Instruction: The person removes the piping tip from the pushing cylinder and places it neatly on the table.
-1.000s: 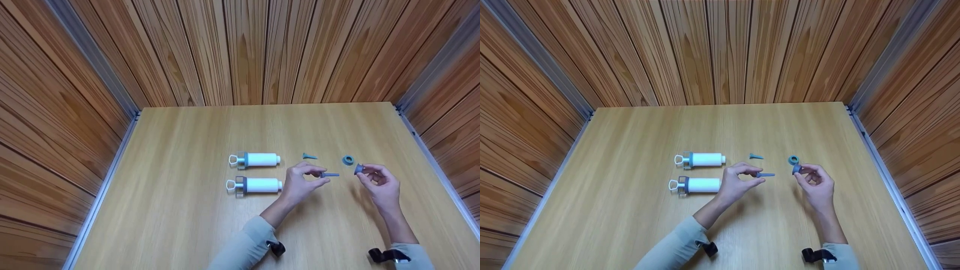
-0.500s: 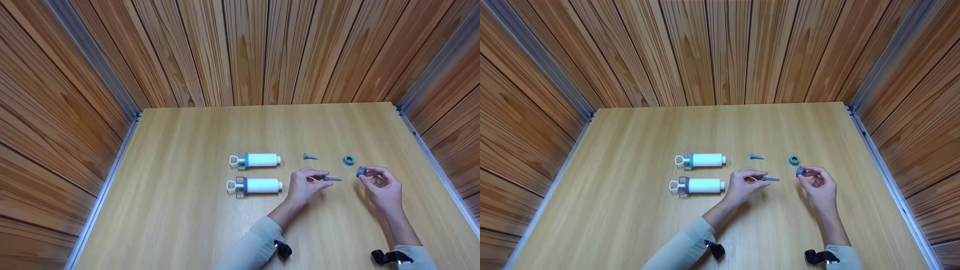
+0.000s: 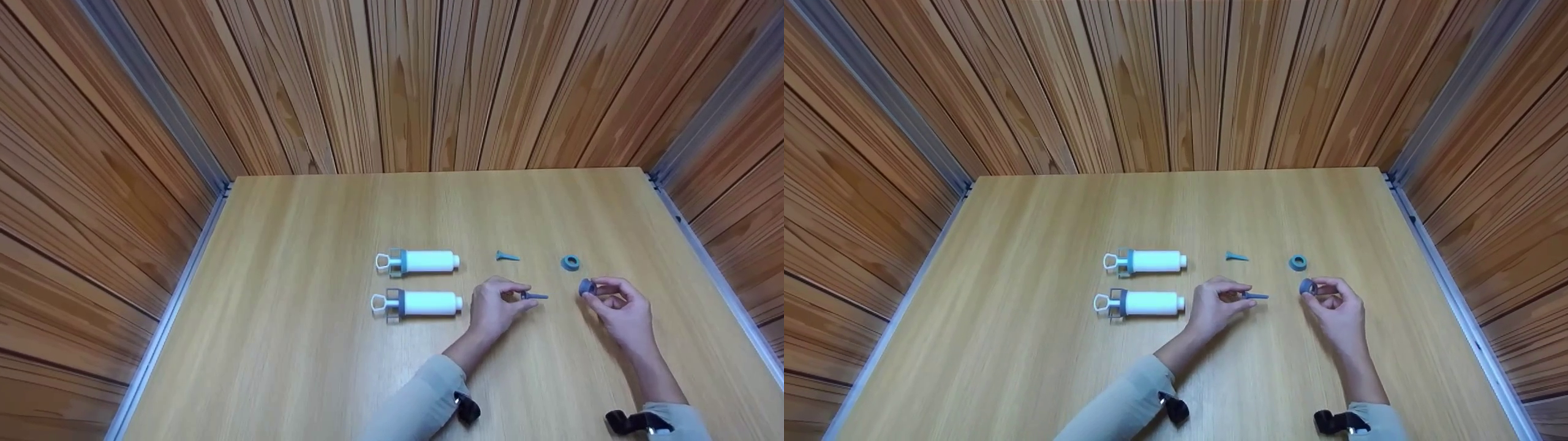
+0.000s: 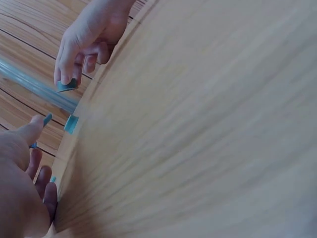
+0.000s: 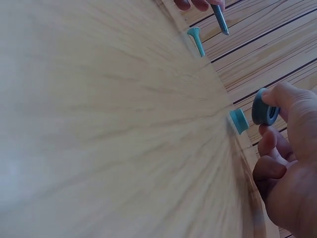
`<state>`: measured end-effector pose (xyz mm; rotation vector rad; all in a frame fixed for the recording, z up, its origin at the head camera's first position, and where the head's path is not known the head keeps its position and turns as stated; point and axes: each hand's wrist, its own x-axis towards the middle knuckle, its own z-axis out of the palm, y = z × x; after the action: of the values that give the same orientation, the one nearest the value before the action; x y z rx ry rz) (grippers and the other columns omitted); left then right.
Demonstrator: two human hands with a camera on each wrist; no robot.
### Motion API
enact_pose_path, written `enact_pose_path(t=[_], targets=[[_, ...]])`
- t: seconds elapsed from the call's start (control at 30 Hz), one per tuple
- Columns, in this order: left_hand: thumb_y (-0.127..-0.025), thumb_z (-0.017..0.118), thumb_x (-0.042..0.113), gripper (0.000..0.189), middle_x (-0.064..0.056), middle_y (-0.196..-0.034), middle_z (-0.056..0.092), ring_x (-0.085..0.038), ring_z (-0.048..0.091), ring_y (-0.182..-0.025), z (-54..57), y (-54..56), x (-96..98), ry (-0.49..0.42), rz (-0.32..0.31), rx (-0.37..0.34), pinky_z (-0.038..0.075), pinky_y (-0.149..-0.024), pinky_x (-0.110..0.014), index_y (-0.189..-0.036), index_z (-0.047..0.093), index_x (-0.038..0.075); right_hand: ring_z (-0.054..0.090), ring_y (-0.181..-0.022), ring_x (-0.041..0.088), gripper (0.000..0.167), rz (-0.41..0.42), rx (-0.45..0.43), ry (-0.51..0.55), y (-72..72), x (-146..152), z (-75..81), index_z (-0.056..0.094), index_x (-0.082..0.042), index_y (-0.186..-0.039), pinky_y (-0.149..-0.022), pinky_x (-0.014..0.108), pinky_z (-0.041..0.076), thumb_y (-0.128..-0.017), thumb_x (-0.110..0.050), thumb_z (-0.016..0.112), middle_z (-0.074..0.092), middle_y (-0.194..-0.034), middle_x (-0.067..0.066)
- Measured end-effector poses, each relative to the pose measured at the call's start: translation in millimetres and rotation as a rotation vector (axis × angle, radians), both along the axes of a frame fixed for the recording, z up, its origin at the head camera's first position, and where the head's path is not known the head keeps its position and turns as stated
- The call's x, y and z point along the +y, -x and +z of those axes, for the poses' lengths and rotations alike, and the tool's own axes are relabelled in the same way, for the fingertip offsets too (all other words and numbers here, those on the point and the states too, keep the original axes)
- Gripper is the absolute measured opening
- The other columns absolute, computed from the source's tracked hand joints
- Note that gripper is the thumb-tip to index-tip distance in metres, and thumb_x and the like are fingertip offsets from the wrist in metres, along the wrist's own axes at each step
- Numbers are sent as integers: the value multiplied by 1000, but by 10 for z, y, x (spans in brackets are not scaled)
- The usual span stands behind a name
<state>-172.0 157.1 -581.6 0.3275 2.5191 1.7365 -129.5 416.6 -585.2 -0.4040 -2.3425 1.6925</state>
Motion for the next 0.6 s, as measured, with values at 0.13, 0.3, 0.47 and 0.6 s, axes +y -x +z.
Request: enact_pose_path(t=[0.13,0.3,0.47,0.6], targets=[[-87,99,29,26,11,-102,82,5,65,-90,-11,-4,11,102,31,25,48,-79,-11,-111,92,26,57,-71,1,34,-4,-37,-73,-5,-4,1,70,3,-134,-57,17,49,-103,-6,81,64,-97,-21],[-86,100,25,23,11,-99,79,3,65,-88,-11,-13,1,125,61,-23,48,-78,-12,-108,92,26,57,-77,2,37,5,-62,-136,-18,-27,15,68,5,-135,-61,17,49,-103,-8,81,63,-97,-24],[-85,101,21,24,11,-99,79,5,64,-87,-20,-29,-21,166,68,-27,49,-77,-13,-107,92,24,60,-78,0,39,13,-51,-132,-7,-45,1,68,10,-135,-65,16,51,-101,-2,82,66,-92,-26],[-85,101,22,25,12,-100,80,6,62,-87,-35,-36,-27,203,62,-7,49,-78,-13,-108,92,24,62,-80,-3,40,27,-56,-135,7,-42,-28,67,13,-136,-70,13,53,-100,2,81,67,-91,-27]])
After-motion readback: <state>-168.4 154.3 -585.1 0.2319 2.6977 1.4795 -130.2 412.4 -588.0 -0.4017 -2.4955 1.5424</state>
